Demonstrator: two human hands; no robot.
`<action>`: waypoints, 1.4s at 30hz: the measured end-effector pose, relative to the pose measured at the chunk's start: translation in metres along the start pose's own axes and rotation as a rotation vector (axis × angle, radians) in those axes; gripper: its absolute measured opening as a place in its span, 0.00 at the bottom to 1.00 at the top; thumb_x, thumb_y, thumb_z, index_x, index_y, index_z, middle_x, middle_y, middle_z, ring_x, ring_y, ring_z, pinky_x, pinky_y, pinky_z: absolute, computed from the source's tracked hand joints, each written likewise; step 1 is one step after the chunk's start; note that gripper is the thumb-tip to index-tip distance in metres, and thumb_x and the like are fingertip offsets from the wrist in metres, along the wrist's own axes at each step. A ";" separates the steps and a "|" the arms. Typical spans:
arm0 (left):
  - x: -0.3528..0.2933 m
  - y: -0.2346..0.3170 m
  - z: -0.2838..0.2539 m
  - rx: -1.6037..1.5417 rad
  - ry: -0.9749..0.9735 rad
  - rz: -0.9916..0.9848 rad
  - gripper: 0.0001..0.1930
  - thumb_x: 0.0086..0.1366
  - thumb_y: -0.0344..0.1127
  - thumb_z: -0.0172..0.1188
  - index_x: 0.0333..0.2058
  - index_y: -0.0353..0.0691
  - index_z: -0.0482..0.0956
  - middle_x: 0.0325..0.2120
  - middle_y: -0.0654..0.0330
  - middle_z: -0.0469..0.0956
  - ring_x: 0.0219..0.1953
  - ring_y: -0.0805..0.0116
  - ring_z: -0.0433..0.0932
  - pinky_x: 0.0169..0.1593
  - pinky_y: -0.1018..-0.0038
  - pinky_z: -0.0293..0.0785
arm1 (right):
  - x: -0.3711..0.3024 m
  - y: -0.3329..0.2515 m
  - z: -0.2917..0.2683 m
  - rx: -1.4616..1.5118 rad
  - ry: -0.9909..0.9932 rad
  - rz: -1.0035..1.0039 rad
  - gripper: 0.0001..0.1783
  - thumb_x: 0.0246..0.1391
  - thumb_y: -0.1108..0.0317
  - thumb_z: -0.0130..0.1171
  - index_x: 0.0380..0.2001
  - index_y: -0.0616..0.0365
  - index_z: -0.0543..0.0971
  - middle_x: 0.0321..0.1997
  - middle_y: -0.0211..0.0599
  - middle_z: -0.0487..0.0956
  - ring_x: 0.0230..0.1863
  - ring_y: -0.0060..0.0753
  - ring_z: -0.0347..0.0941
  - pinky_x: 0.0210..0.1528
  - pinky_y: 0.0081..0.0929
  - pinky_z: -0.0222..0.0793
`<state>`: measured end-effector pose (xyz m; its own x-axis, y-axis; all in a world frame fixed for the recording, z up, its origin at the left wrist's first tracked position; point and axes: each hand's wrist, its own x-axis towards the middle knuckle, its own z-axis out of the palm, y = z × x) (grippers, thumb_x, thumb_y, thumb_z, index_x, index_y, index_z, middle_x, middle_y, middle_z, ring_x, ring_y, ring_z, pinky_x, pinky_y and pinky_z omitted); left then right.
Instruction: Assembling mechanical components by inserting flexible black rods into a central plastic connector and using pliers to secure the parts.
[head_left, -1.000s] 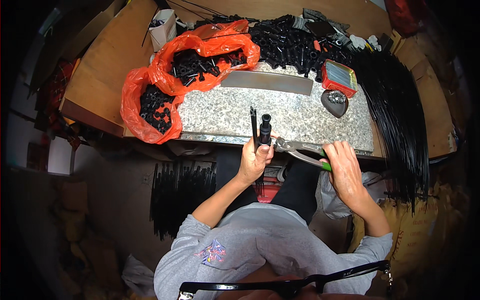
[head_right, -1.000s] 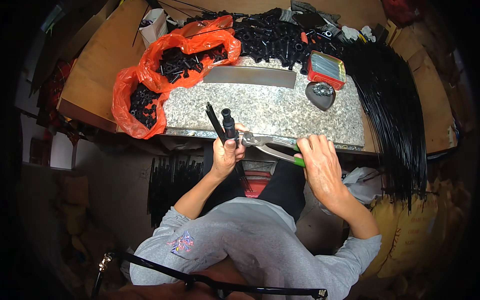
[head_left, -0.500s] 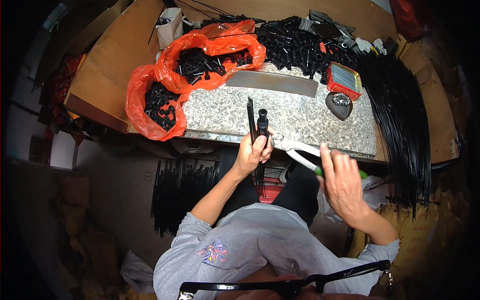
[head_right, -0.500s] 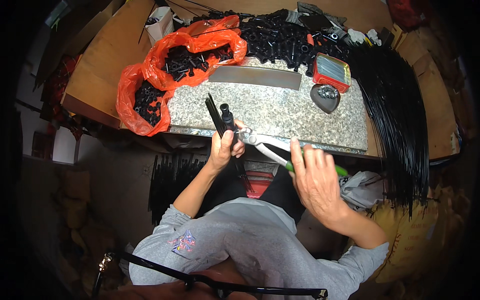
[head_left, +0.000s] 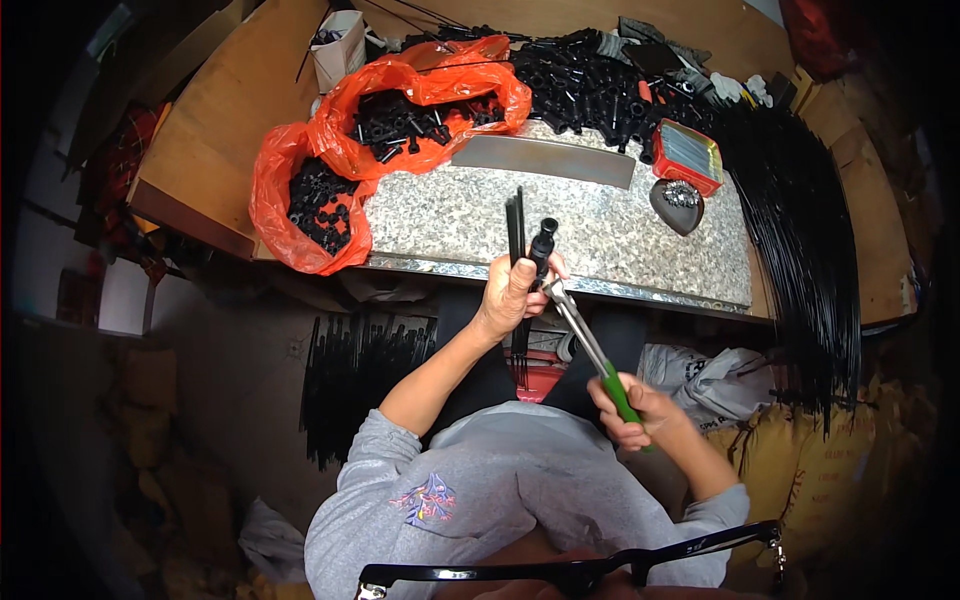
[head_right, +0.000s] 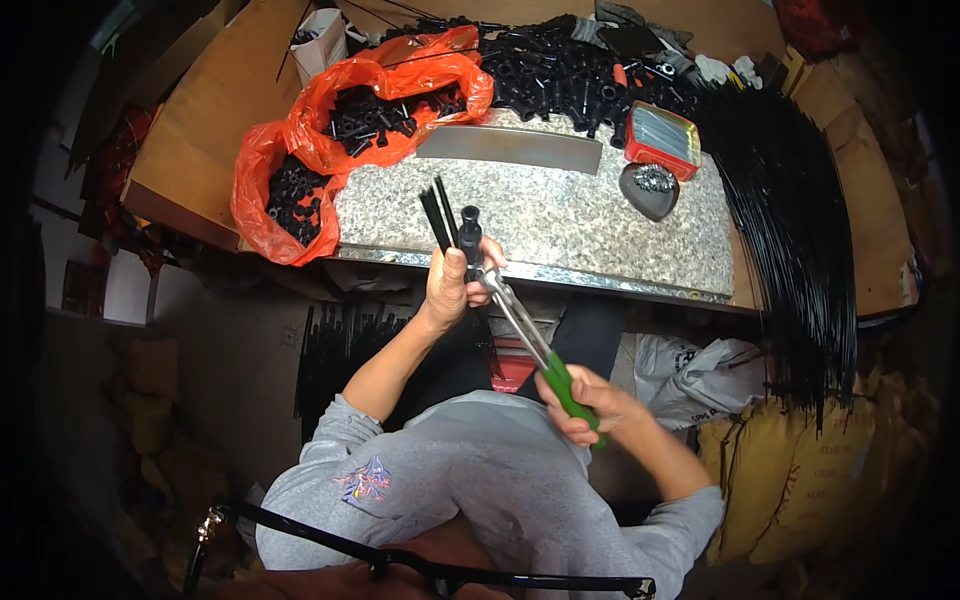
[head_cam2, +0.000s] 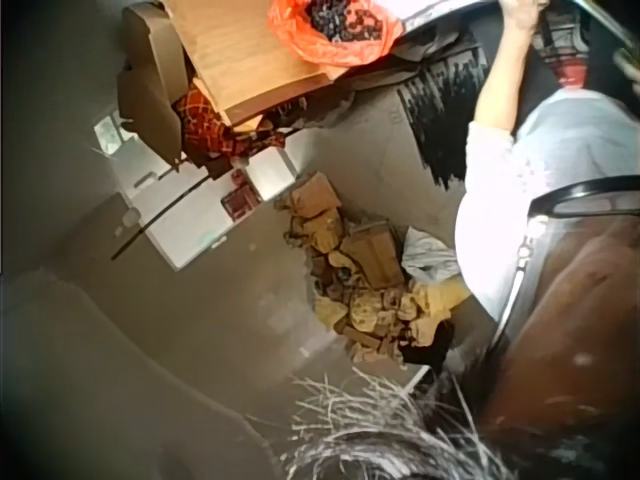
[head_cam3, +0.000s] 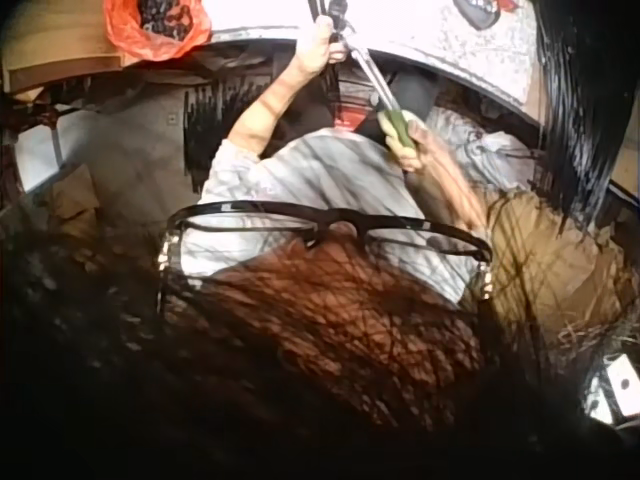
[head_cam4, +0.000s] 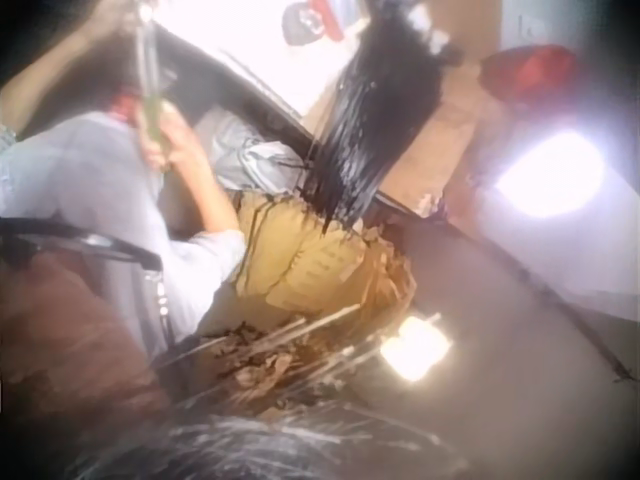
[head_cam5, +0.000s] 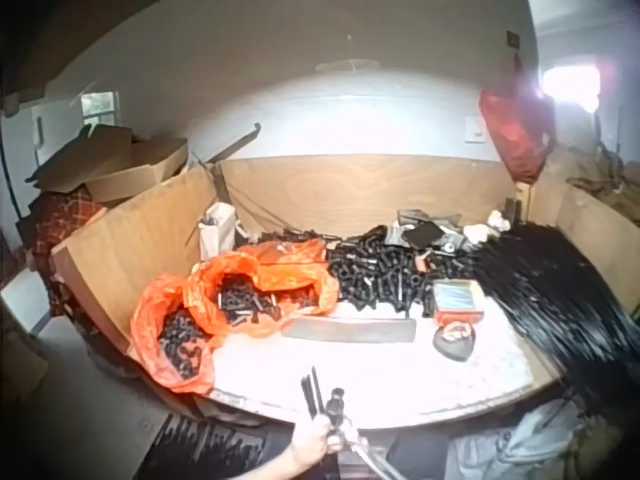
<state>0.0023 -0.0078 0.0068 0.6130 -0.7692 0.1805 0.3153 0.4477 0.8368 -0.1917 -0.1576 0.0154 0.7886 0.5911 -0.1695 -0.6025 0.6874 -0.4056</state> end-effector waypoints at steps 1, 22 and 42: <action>-0.002 0.000 0.000 0.006 0.041 -0.001 0.30 0.58 0.61 0.48 0.32 0.32 0.72 0.16 0.70 0.61 0.14 0.88 0.55 0.15 0.89 0.49 | 0.003 -0.016 0.012 -0.191 0.032 -0.033 0.24 0.54 0.46 0.49 0.33 0.60 0.64 0.10 0.35 0.64 0.04 0.21 0.58 0.07 0.13 0.55; -0.009 0.008 -0.001 0.014 0.086 0.023 0.31 0.59 0.60 0.48 0.35 0.30 0.73 0.14 0.72 0.60 0.13 0.88 0.54 0.15 0.88 0.48 | 0.011 -0.052 0.070 -2.154 0.736 -0.455 0.20 0.44 0.70 0.52 0.43 0.67 0.66 0.27 0.49 0.70 0.31 0.45 0.71 0.25 0.34 0.67; -0.006 0.004 0.013 0.072 0.106 0.003 0.28 0.62 0.58 0.46 0.35 0.33 0.73 0.11 0.73 0.58 0.12 0.87 0.53 0.15 0.87 0.46 | 0.022 -0.050 0.015 -1.784 0.805 -0.272 0.21 0.39 0.81 0.57 0.40 0.64 0.65 0.36 0.50 0.69 0.36 0.49 0.70 0.34 0.36 0.67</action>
<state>-0.0094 -0.0066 0.0157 0.6881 -0.7137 0.1310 0.2628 0.4134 0.8718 -0.1458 -0.1723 0.0451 0.9953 -0.0851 -0.0471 -0.0942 -0.7235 -0.6839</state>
